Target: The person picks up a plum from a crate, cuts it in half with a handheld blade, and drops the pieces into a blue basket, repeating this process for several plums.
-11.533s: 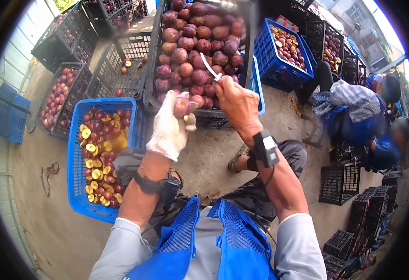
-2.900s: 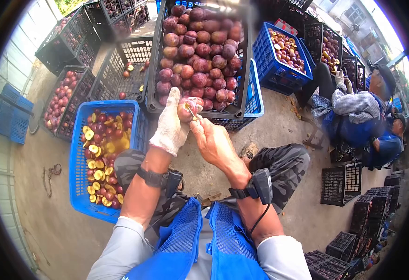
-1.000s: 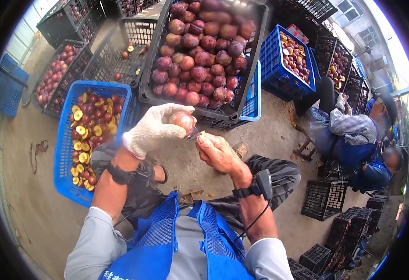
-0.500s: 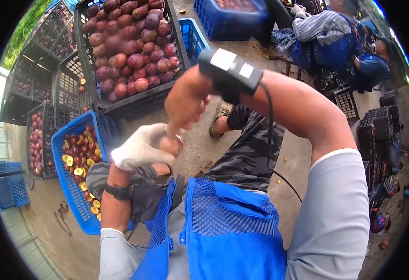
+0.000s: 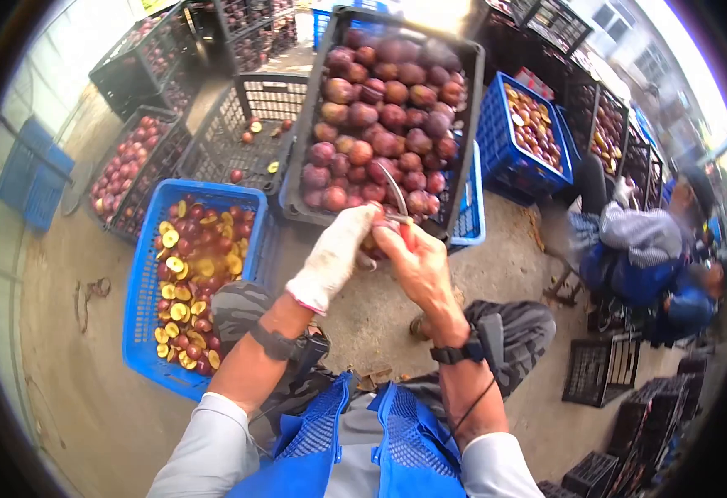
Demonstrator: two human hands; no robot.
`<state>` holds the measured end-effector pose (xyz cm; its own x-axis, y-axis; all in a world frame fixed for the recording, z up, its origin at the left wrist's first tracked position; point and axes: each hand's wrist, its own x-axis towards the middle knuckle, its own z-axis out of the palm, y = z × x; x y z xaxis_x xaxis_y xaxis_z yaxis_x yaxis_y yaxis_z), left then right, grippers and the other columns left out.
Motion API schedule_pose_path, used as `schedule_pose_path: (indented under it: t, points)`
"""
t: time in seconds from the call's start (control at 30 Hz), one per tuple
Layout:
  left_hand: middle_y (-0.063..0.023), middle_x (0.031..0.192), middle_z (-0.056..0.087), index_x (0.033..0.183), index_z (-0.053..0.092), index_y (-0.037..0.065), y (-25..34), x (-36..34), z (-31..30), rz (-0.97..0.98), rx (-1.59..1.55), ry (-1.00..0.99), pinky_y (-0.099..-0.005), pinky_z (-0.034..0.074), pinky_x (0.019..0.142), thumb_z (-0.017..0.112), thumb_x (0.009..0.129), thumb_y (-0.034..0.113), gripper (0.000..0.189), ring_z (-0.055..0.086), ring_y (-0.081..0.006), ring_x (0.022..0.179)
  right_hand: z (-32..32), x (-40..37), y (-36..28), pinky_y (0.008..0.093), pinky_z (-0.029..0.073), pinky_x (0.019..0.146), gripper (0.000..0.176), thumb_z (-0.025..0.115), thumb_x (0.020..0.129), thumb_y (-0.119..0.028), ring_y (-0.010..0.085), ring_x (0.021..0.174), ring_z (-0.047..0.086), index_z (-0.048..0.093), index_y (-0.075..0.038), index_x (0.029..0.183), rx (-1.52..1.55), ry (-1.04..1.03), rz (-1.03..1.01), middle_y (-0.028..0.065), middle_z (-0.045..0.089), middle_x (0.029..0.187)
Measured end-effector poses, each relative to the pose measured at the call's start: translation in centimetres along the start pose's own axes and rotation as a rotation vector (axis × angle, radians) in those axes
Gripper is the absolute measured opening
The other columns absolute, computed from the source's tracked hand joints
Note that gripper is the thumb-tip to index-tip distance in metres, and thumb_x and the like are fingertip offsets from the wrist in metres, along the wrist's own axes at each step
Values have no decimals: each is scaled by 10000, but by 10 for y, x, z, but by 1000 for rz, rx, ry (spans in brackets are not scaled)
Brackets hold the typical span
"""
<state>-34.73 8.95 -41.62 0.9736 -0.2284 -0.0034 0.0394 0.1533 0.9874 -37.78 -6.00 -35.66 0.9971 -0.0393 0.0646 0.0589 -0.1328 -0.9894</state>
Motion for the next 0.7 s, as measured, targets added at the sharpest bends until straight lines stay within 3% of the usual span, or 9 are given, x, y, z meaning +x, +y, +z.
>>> schedule_pose_path:
  t: [0.03,0.07,0.13,0.17,0.33,0.43,0.57,0.6,0.7]
  points:
    - [-138,1304,640,1362,569,26,13,-6,0,443,428,112,-379,510,996,455,1082,237,368,643,-294,1170,-13,5,-10,257,456,559,354,672,964,-394,103,623,595,698,-45,1018,-14,-116,197,33,660,784]
    - [-157,1196,682,1255,632,48,25,-8,5,542,452,125,-425,542,899,487,1062,297,348,679,-361,1036,-21,5,-19,231,388,467,348,629,993,-403,62,517,522,681,-63,939,-39,-217,402,-8,613,710]
    - [-114,1077,705,1190,663,56,41,-14,2,320,776,-3,-421,548,747,508,1044,225,271,691,-315,914,2,0,-17,237,306,400,341,583,1019,-410,47,427,425,637,-96,898,49,-44,340,-49,524,600]
    - [-114,928,711,1105,690,63,46,-14,5,368,636,119,-439,543,707,573,992,228,232,686,-343,794,10,-2,-14,238,304,396,342,586,1018,-415,49,428,426,639,-98,900,86,17,351,-50,522,604]
    - [-163,841,686,1029,686,42,60,-8,8,584,843,401,-447,536,662,636,962,256,229,677,-380,763,41,7,-20,241,345,425,309,635,1006,-369,55,471,456,683,-74,928,315,285,367,-50,555,636]
    - [-171,821,657,945,634,76,52,3,17,571,417,540,-486,509,613,541,1014,267,223,652,-409,723,52,21,-18,249,453,591,306,712,960,-284,48,648,542,730,1,848,96,312,-61,-41,652,743]
    - [-209,877,648,965,606,43,26,13,25,251,-58,428,-459,501,740,483,1044,286,284,633,-417,852,44,31,-23,335,489,589,206,775,836,-214,168,579,591,733,-14,862,-520,298,-402,69,639,665]
    - [-147,861,662,937,603,36,8,21,28,346,120,471,-416,504,730,475,1051,270,291,640,-311,804,41,33,-25,354,494,586,191,781,803,-199,218,571,606,736,-25,866,-596,288,-529,99,624,657]
    - [-13,826,645,894,607,112,4,30,39,-1,-819,224,-303,507,659,471,1048,306,282,611,-128,727,24,40,-28,385,496,557,163,766,759,-180,303,588,588,655,-61,756,-721,207,-683,88,566,646]
